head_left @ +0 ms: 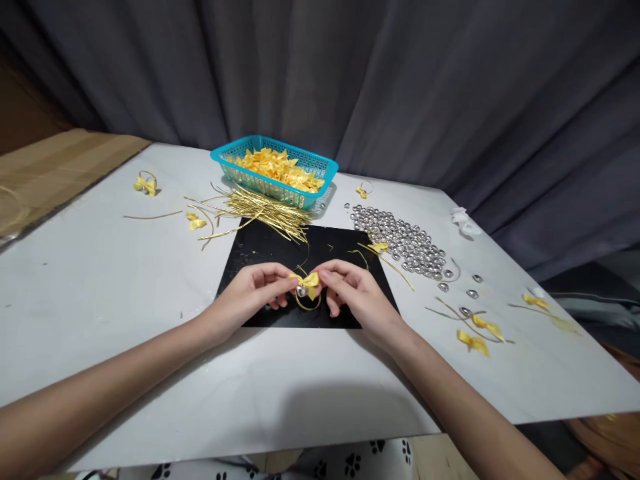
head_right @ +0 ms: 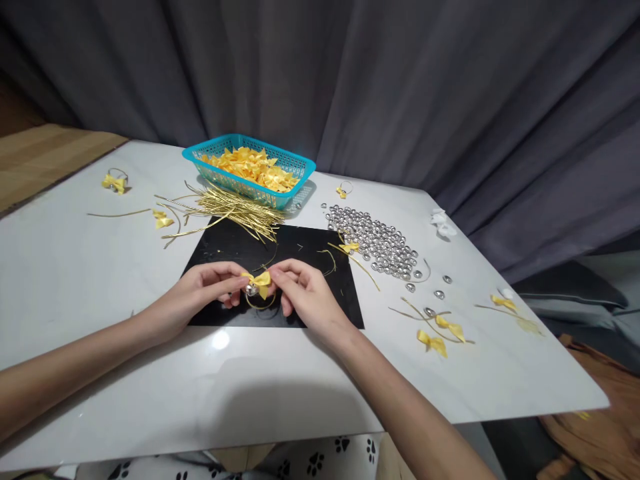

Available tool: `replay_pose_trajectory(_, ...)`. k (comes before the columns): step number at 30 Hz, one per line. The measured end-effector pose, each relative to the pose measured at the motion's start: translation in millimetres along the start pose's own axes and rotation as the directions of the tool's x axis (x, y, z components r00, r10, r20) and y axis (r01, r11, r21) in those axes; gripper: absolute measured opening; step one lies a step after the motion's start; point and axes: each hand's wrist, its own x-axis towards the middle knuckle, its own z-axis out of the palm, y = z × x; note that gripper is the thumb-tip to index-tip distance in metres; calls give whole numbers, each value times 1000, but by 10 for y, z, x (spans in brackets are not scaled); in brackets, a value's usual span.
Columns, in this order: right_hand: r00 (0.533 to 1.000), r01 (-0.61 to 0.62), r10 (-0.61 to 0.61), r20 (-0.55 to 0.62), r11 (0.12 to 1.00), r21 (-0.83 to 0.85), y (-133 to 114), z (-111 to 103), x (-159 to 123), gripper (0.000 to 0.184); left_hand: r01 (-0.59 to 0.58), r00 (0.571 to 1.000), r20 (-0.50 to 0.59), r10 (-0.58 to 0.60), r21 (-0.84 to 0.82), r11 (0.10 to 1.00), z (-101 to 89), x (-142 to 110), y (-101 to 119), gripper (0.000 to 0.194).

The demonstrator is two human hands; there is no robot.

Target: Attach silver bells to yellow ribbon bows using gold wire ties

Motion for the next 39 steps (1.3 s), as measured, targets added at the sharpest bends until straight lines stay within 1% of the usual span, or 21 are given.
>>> replay_pose_trajectory(2, 999, -33, 33, -11, 999, 10, -6, -7, 0, 27, 19, 1000, -21, -20, -45, 999, -11, 8, -8, 19)
replay_pose_trajectory(5, 997, -78, 79, 22, 997, -13, -21, -11, -5, 29, 37, 999, -23, -39, -68, 997, -24, 14, -19, 19)
replay_pose_trajectory(8, 994, -93, 93, 65, 996, -14, -31, -3, -12, 31, 44, 999, -21, -46, -84, 995, -31, 17, -20, 18)
replay_pose_trajectory(11, 993, -96, 96, 73, 995, -6, -30, 9, -13, 30, 49, 999, -18, -51, -92, 995, -28, 15, -9, 19)
replay_pose_trajectory(13, 994, -92, 92, 58, 996, -6, -23, 14, -9, 30, 48, 999, -15, -50, -88, 995, -20, 12, 1, 20)
replay_pose_trajectory(15, 996, -84, 84, 18, 996, -13, -14, 14, -1, 30, 45, 998, -31, -47, -81, 996, -10, 13, 2, 23)
replay_pose_trajectory(18, 996, -75, 74, -55, 997, -14, 1, 5, 13, 30, 43, 996, -81, -49, -68, 997, 3, 32, -25, 37)
replay_pose_trajectory(20, 994, -74, 73, -84, 997, -6, 7, -1, 19, 30, 50, 995, -88, -55, -56, 997, 9, 49, -51, 47)
replay_pose_trajectory(22, 993, -80, 80, -82, 997, 7, 11, -1, 23, 29, 57, 995, -77, -59, -38, 998, 13, 58, -63, 53)
replay_pose_trajectory(24, 995, -86, 87, -58, 996, 14, 11, 4, 24, 28, 56, 995, -81, -57, -18, 998, 15, 52, -50, 54)
replay_pose_trajectory(27, 995, -93, 94, -27, 995, 17, 8, 11, 24, 24, 43, 994, -101, -40, 29, 999, 13, 24, -6, 45)
replay_pose_trajectory(30, 996, -91, 91, -9, 996, 9, 4, 11, 23, 23, -11, 999, -46, 18, 153, 988, 13, 2, 4, 34)
replay_pose_trajectory(33, 995, -96, 96, 34, 995, -1, 1, 13, 11, 23, -112, 993, 9, 115, 327, 938, 16, -3, -44, 29)
replay_pose_trajectory(36, 989, -105, 99, 111, 993, 56, -4, 21, -15, 23, -214, 973, 31, 227, 476, 853, 13, -9, -110, 26)
replay_pose_trajectory(39, 977, -131, 97, 191, 976, 172, -8, 28, -38, 19, -356, 922, 95, 377, 594, 721, -1, -33, -147, 21)
